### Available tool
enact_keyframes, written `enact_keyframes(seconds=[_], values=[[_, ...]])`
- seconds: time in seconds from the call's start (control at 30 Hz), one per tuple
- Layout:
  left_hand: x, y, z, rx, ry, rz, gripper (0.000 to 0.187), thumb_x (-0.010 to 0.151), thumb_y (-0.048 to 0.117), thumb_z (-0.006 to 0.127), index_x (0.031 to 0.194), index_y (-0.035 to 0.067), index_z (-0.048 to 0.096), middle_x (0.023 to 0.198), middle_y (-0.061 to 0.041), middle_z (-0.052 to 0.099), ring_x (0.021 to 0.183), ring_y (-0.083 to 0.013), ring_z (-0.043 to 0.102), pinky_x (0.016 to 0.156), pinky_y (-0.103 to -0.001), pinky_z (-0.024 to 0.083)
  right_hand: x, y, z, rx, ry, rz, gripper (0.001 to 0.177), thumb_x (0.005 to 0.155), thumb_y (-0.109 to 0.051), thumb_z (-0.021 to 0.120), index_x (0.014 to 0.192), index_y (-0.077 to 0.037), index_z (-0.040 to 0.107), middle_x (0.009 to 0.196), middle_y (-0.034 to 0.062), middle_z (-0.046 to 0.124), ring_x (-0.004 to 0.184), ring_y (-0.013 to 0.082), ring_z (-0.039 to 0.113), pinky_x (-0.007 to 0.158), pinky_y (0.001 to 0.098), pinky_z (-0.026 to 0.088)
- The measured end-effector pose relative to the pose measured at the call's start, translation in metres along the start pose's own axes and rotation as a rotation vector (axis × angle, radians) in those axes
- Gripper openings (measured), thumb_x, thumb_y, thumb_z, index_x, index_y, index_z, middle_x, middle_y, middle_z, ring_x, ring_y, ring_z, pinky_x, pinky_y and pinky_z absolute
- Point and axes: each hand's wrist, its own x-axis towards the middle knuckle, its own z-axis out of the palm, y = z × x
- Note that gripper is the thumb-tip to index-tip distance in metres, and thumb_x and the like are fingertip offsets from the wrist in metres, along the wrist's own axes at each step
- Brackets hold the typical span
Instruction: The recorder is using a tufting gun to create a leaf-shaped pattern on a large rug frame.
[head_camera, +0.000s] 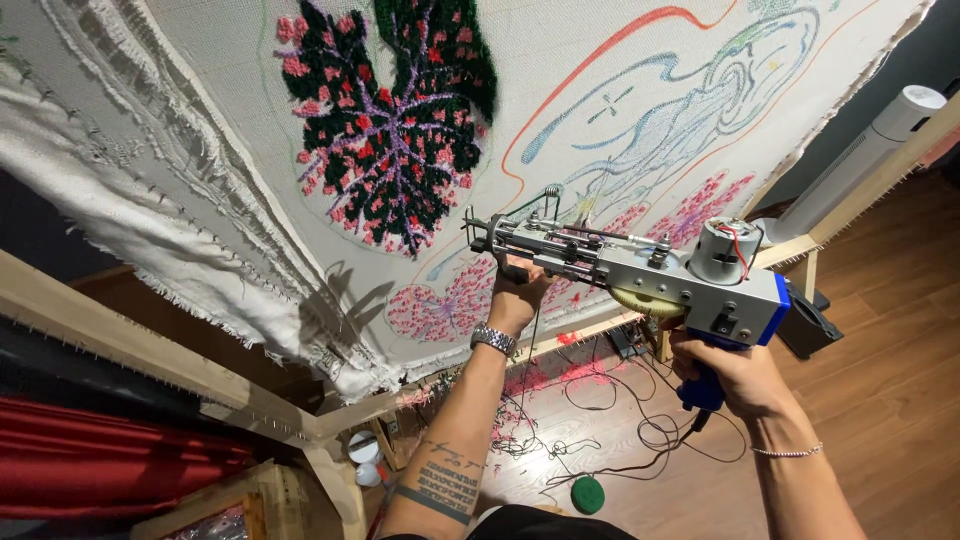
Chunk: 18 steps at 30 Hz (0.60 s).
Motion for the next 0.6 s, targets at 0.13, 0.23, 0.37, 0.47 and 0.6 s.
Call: enact_keyframes(seconds=[0.13,0.23,0.37,0.47,0.6], values=[[0.009,0.014,-0.002,0.184,-0.010,-0.031,0.010,0.091,0.007,0.066,0.090,0.003,0.057,0.080,-0.004,0.061,0.073,-0.0140,0.056,0.066,-0.031,0.048,-0.002,-0.002,0.000,-0.009,-0.011,-0.035,0.015,0.082,0.000,0.070,0.093,0.008,0.063,0.076,0.0125,0.061,0.057,0.0200,0.055,0.050,0.0348,0.047],[0.015,0.009,-0.006,0.347,-0.076,-0.022,0.008,0.091,0.008,0.062,0.087,0.002,0.060,0.078,-0.007,0.065,0.073,-0.0178,0.060,0.067,-0.033,0.049,-0.004,-0.008,0.003,0.001,-0.004,-0.015,0.015,0.081,0.001,0.069,0.093,0.007,0.063,0.076,0.0118,0.062,0.056,0.0192,0.055,0.050,0.0349,0.047],[0.019,0.008,-0.007,0.694,-0.182,0.233,0.016,0.093,0.014,0.068,0.084,0.003,0.061,0.080,-0.010,0.065,0.078,-0.0251,0.062,0.074,-0.036,0.050,-0.007,-0.015,0.007,0.009,-0.002,-0.027,0.018,0.080,0.001,0.067,0.097,0.008,0.064,0.075,0.0113,0.061,0.056,0.0189,0.053,0.050,0.0347,0.046],[0.014,0.052,0.001,0.679,-0.204,0.154,0.024,0.091,0.021,0.073,0.081,0.002,0.062,0.077,-0.011,0.065,0.076,-0.0273,0.063,0.073,-0.037,0.050,-0.006,-0.014,0.007,0.005,-0.018,-0.052,0.022,0.081,0.001,0.067,0.101,0.010,0.066,0.073,0.0114,0.060,0.056,0.0187,0.052,0.050,0.0342,0.045],[0.010,0.084,0.003,0.613,-0.210,-0.094,0.035,0.091,0.026,0.075,0.074,-0.001,0.060,0.075,-0.013,0.064,0.071,-0.0284,0.061,0.070,-0.038,0.049,-0.004,-0.012,0.006,0.024,-0.036,-0.068,0.022,0.082,0.000,0.067,0.102,0.010,0.065,0.073,0.0108,0.059,0.056,0.0186,0.052,0.050,0.0343,0.045]])
